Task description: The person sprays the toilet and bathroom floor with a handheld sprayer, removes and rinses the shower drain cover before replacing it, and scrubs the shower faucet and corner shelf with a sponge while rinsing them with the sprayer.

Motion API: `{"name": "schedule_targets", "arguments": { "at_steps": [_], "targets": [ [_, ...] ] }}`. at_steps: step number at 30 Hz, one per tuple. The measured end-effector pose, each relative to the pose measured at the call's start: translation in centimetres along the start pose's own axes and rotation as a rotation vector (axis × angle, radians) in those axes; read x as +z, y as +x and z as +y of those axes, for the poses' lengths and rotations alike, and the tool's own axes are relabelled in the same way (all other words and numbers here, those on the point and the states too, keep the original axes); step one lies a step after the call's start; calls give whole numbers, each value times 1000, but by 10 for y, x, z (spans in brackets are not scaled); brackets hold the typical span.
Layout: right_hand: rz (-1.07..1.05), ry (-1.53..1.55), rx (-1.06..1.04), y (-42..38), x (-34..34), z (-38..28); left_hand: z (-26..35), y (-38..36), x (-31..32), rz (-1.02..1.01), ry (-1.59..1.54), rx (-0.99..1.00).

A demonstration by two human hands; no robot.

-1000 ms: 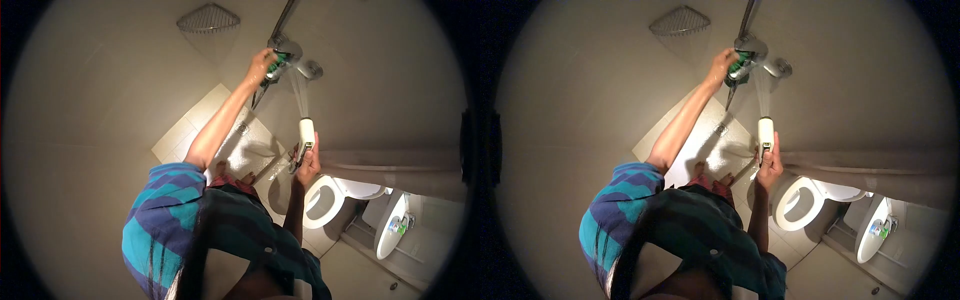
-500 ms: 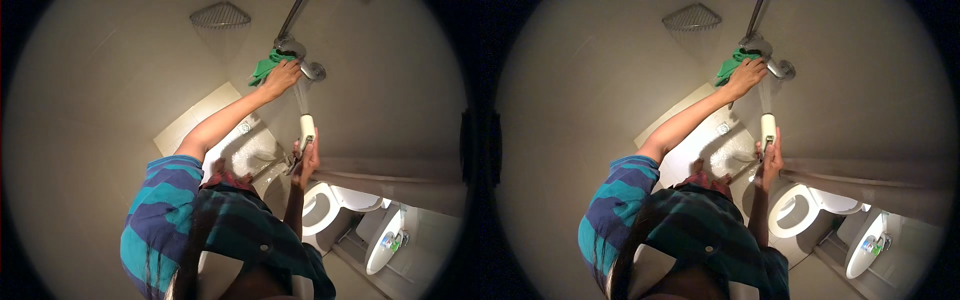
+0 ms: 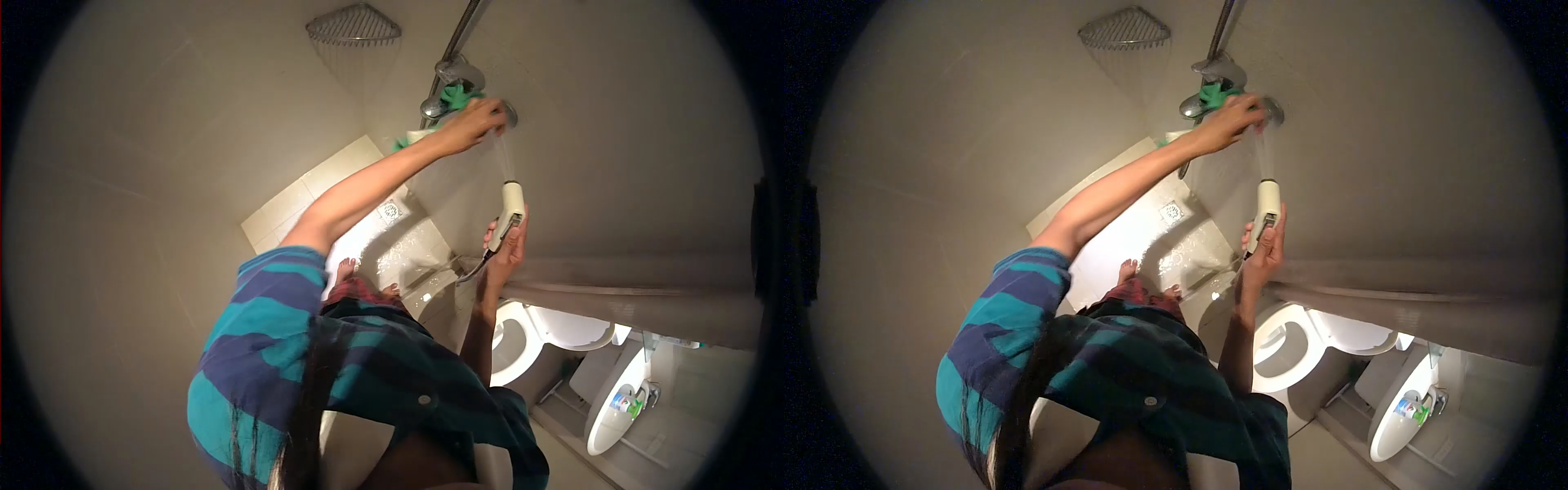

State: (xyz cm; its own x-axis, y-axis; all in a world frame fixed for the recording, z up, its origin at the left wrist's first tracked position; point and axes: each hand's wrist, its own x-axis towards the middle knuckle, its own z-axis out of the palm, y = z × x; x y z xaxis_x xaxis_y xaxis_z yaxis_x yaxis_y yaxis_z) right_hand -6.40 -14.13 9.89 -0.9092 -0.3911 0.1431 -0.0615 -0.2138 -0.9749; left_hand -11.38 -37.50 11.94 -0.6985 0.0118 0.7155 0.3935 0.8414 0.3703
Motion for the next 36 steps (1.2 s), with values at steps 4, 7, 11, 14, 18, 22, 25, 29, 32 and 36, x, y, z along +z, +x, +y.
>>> {"name": "schedule_targets", "arguments": {
  "at_steps": [4,7,11,14,18,22,25,29,32,36],
  "targets": [
    [48,79,-26,1,-5,-16,-44,32,71,219,130,-215],
    [81,111,-18,-2,-17,-20,-40,20,61,5,122,-106],
    [74,51,-5,5,-37,-2,-33,19,57,92,130,-113],
    [82,75,-16,11,-40,3,-23,25,96,335,273,-272],
    [59,81,-35,12,-43,-4,-24,23,97,140,125,-148],
    [76,51,-27,8,-40,-12,-33,17,82,-150,-46,47],
    [81,44,-66,14,-37,-15,-62,29,71,133,37,199],
    [100,73,-63,11,-36,-15,-48,25,88,236,300,-186],
    [94,57,-26,9,-39,-20,-38,26,89,42,480,-118],
    [58,40,-24,11,-35,-22,-45,24,62,140,582,129]
  ]
}}
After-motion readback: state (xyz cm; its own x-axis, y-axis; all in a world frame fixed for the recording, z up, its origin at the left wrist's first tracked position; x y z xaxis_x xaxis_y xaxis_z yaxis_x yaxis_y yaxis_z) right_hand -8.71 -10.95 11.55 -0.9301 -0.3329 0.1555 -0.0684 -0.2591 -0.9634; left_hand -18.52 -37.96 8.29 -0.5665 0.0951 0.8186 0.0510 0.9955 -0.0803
